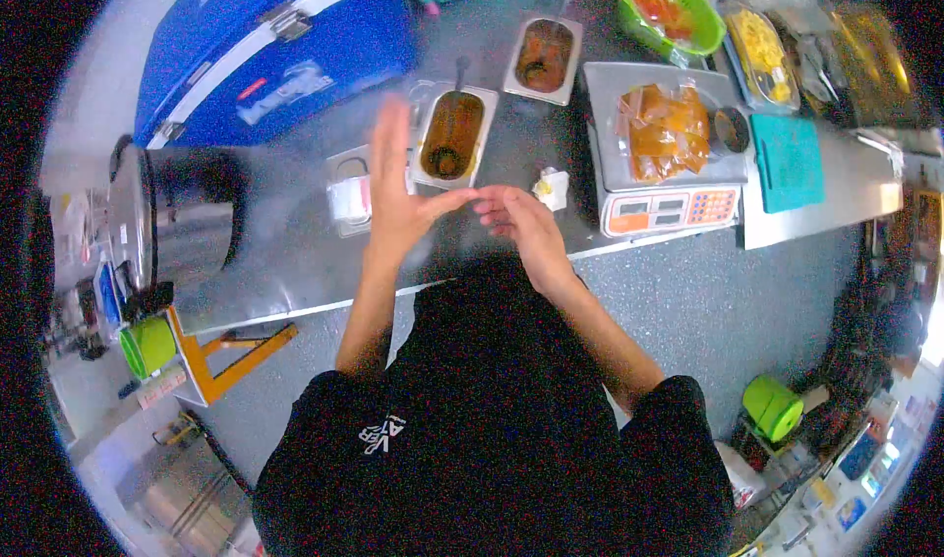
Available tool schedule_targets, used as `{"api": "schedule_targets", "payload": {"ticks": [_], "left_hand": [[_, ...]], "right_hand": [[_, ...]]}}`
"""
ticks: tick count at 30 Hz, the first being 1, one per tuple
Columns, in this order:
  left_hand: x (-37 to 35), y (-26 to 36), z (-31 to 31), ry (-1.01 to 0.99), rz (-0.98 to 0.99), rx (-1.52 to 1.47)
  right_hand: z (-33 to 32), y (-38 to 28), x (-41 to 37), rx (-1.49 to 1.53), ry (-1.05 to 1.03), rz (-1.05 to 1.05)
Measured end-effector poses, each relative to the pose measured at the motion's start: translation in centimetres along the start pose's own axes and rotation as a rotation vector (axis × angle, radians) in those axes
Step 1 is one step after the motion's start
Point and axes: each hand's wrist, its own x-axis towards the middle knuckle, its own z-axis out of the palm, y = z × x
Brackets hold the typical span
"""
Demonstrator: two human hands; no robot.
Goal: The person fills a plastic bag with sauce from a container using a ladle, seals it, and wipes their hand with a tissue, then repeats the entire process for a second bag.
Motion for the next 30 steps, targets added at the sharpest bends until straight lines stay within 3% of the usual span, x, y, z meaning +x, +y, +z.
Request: {"api": "schedule_targets", "payload": {"ticks": [1,3,6,9,13,20,26,30], "left_hand": [[-0.4,-0.6,-0.6,-0.06,-0.066,-0.141],[-3.8,-2.4,-0.6,-0.007,-0.42,-0.377],[-9.1,-6.1,-1.5,0.137,-0.452,-0.068],[-12.9,-11.3,-2.1,0.168,-0.352,0.432],[-13.7,-13.7,-1.3,-0.002,-0.238,0.499],[-12.5,-16.4,3.2,-0.186,-0.344,0.713],[-12.8,-16.9,1.5,0.189,-0.358,0.298],[-11.3,-15.0,-1.7,0.398,-0.723,-0.402]], "right_hand": [[-0.2,0.1,0.2,-0.047,-0.017,-0.008],[-0.3,0.4,0.5,-0.115,0.019,0.015],[-1.8,1.1,0.3,-0.176,0.079,-0.003],[-3.2,2.3,0.5,-0.225,0.103,-0.004],[-3.4,2.6,1.4,-0.312,0.078,0.009],[-2.2,1.8,2.1,-0.377,0.029,-0.073],[-2.6,2.1,1.4,-0.4,0.071,-0.068],[-2.1,3.0,1.7,-0.405,0.016,-0.047]]}}
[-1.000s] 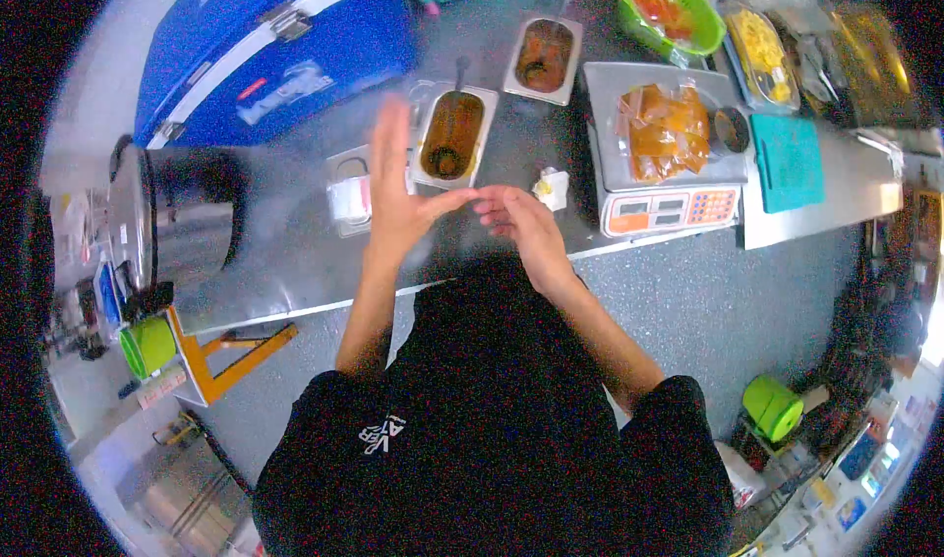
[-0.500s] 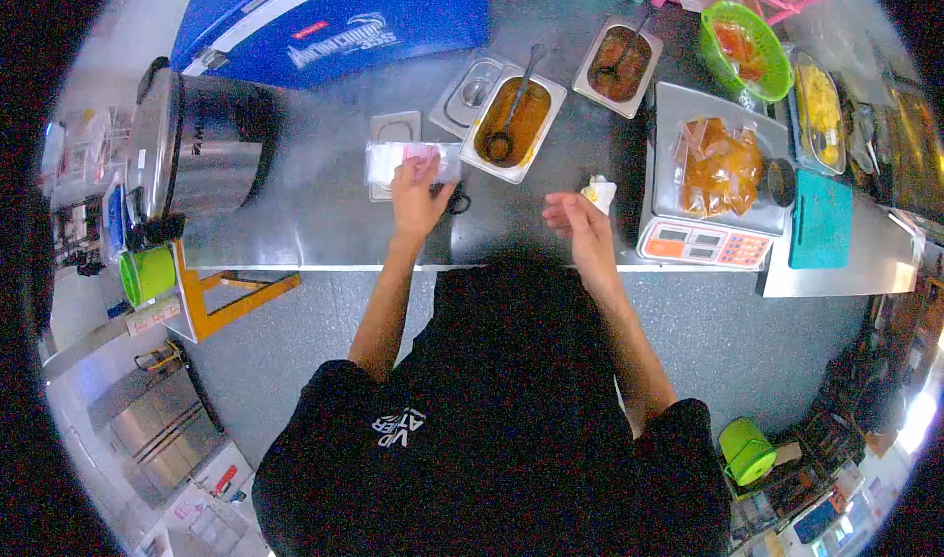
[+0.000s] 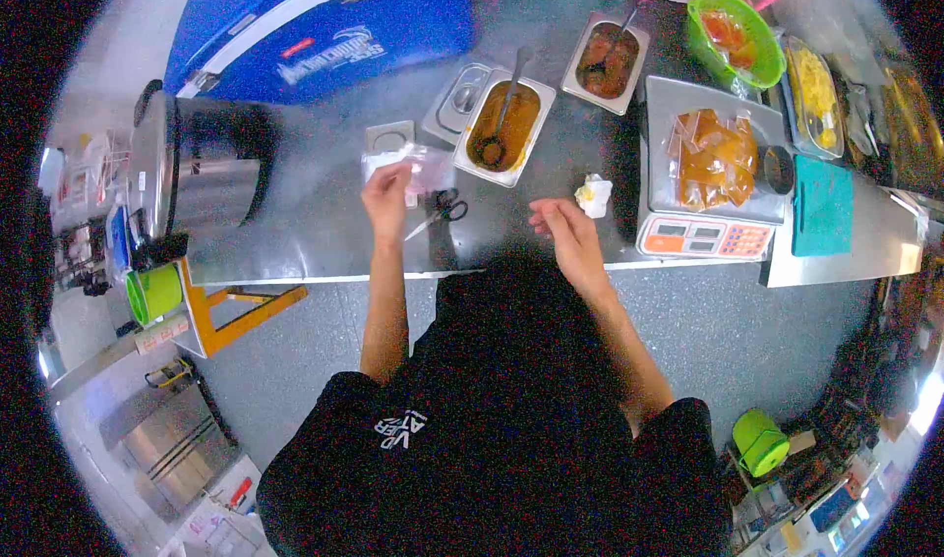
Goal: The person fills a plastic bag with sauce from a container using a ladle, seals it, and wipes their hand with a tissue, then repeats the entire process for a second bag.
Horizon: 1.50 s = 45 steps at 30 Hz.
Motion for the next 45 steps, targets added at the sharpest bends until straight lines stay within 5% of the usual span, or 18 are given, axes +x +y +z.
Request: {"api": "schedule_targets", "payload": {"ticks": [4,7,10,13,19,22,23,26,27,33,36,45], "left_hand": [[0.6,1.4,-0.9,0.035,-0.004,-0.187],[0.5,2.8,-0.9,0.094,0.036,0.238],[0.7,2.7,-0.8,0.122,0.049,0.357],[0.1,5.6,0.1,-0.026,-0.119,-0.093],[-3.3,12.1,3.4,-0.313,-0.251,-0.128],[-3.9,13.0,4.1,-0.46,-0.19,-0.142],[-4.7,13.4,5.3,-0.344,-0.102,-0.333],[-4.8,11.3,4.8,-0.353,-0.252,-0.401],[-5.4,11.1,4.8,-0.534,-0.156,-0.355],[-7.7,12.2,7.0,-0.46,-0.129,-0.148],[-7.3,12.7,6.7,-0.44,-0.135,-0.109],[-6.8,13.8,7.2,-0.466,-0.116,-0.128]], "right_hand": [[1.6,0.5,0.9,-0.049,-0.092,-0.062],[2.7,0.2,1.3,-0.074,-0.132,-0.095],[3.2,0.1,1.6,-0.094,-0.161,-0.087],[3.6,0.4,1.8,-0.121,-0.184,-0.109],[6.0,-4.2,0.5,-0.21,-0.16,-0.282],[5.5,-3.8,1.5,-0.277,-0.351,-0.381],[5.7,-3.0,1.6,-0.123,-0.301,-0.308],[5.0,-5.1,1.5,0.384,-0.075,0.017],[4.8,-5.5,1.5,0.425,-0.009,0.04],[3.5,-4.2,1.2,0.346,-0.04,0.01],[3.5,-4.1,1.2,0.028,0.409,-0.339],[2.7,-7.1,-0.7,-0.119,0.152,-0.311]]}}
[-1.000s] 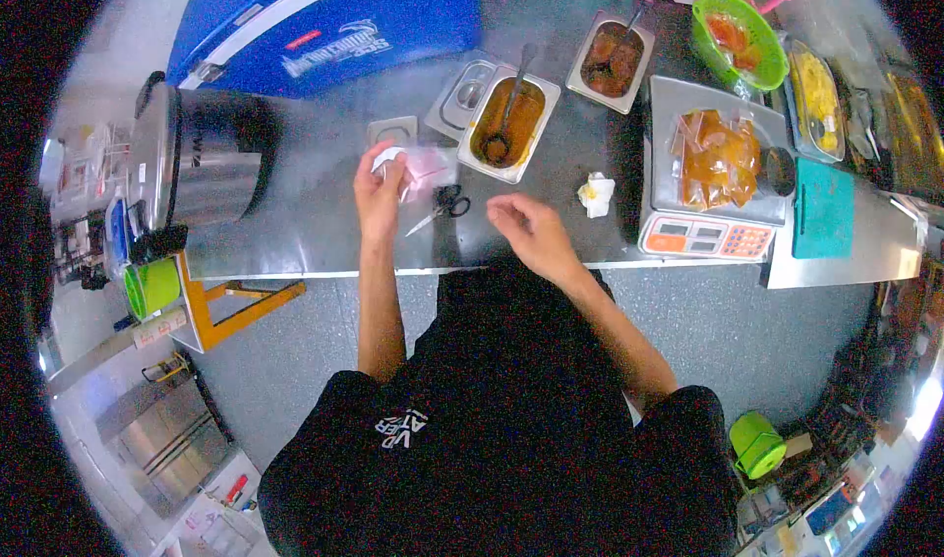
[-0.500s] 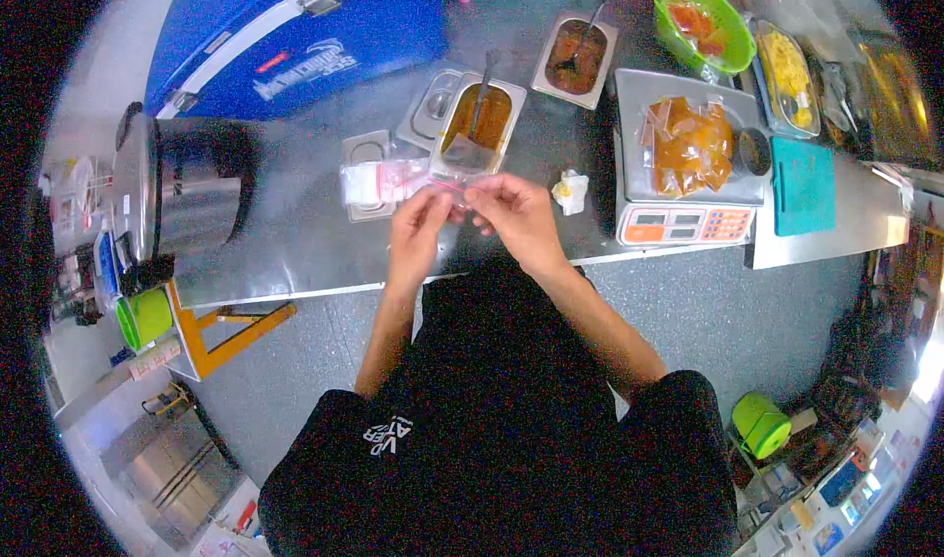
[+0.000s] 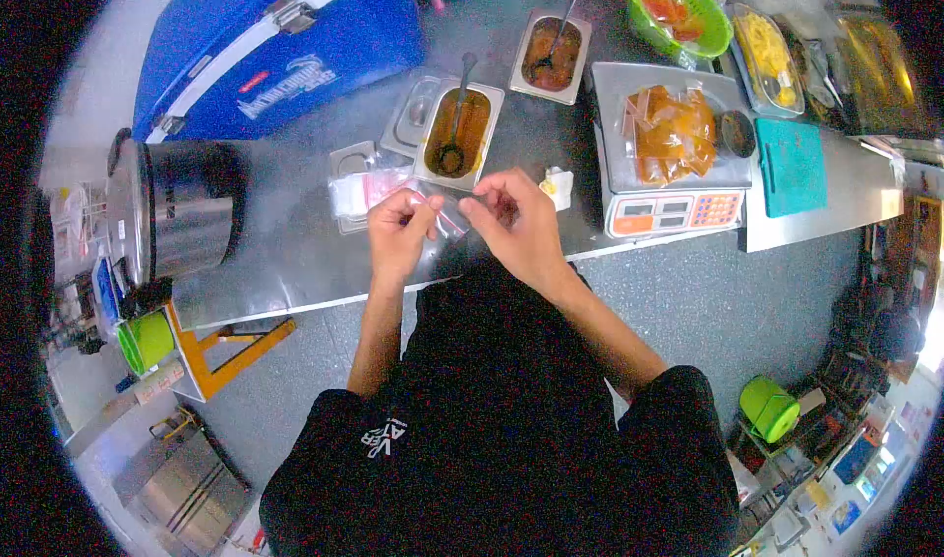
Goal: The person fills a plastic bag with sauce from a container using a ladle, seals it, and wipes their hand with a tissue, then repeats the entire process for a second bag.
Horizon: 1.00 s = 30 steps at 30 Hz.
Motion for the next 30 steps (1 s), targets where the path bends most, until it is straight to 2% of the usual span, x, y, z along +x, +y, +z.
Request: {"api": "schedule_targets", "payload": {"ticks": [6,9,12,13,15,16,19,22,24,27,30], "left_hand": [[-0.3,-0.3,0.7,-0.065,0.001,0.067],[-0.1,-1.4,0.6,-0.059,0.019,0.086],[0.3,-1.4,0.6,0.042,-0.014,0.049],[0.4,-1.2,0.6,0.088,-0.03,0.03],[0.5,-0.9,0.2,0.06,-0.041,0.071],[0.4,-0.9,0.1,0.044,-0.05,0.092],[0.4,-1.4,0.9,-0.101,-0.019,-0.118],[0.2,-0.9,0.5,-0.216,0.025,-0.09],[0.2,-0.4,-0.2,-0.219,0.032,-0.011],[0.0,-0.1,-0.6,-0.202,0.032,0.034],[0.1,-0.1,-0.6,-0.191,0.051,0.047]], "right_hand": [[0.5,-0.1,0.1,-0.128,0.044,-0.148],[0.8,-0.5,-0.3,-0.147,-0.004,-0.119],[0.9,-0.1,-0.5,0.061,-0.068,0.111],[0.8,0.1,-0.6,-0.016,-0.076,0.049],[0.5,0.3,-0.7,-0.172,-0.091,-0.074],[0.7,0.3,-0.8,-0.138,-0.107,-0.043],[1.0,0.4,-1.0,-0.039,-0.116,0.051],[0.7,1.1,-0.6,0.055,-0.089,0.135],[0.0,0.5,-0.4,0.122,-0.102,0.184],[-0.5,-0.2,0.3,-0.417,0.044,-0.398],[-0.8,-1.1,-0.4,-0.263,-0.105,-0.258]]}}
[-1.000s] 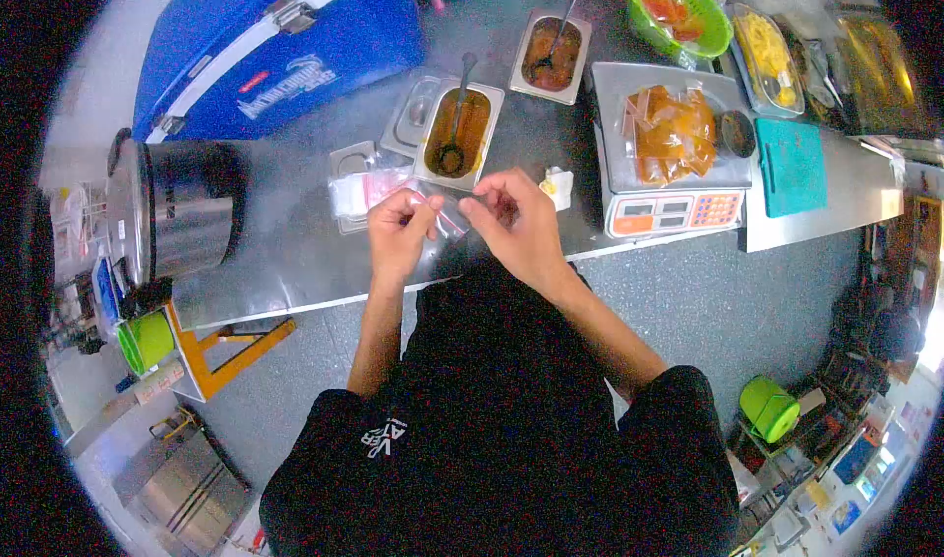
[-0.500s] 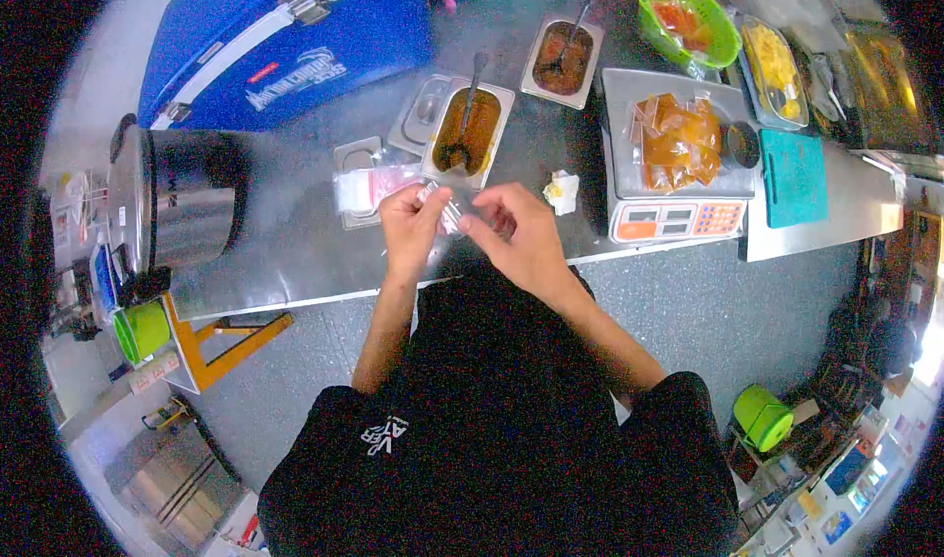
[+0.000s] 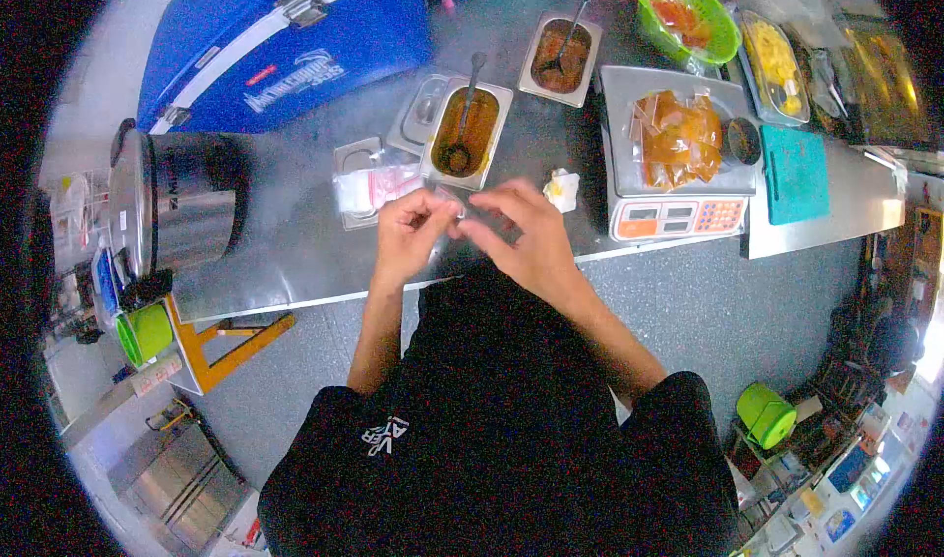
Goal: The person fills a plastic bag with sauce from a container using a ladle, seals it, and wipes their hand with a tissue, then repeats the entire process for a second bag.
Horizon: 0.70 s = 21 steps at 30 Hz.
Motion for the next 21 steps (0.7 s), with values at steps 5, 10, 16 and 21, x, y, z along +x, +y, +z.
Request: {"api": "schedule_targets", "payload": {"ticks": [5,10,16,21], "left_hand": [[0.1,0.1,-0.1,-0.116,-0.031,0.053],[0.5,1.5,-0.7,-0.301,-0.149,-0.041],[0.4,1.7,0.4,-0.272,-0.035,0.396],[0.4,0.0,1.9,-0.011,0.161,0.644]], "right_hand": [[-0.6,-0.5,0.0,0.075,-0.2,0.124],[-1.6,-0.2,0.7,0.289,-0.378,0.315],[-0.3,2.2,1.0,-0.275,-0.251,-0.108],[0.9,3.0,1.3,-0.387,-0.129,-0.003]]}}
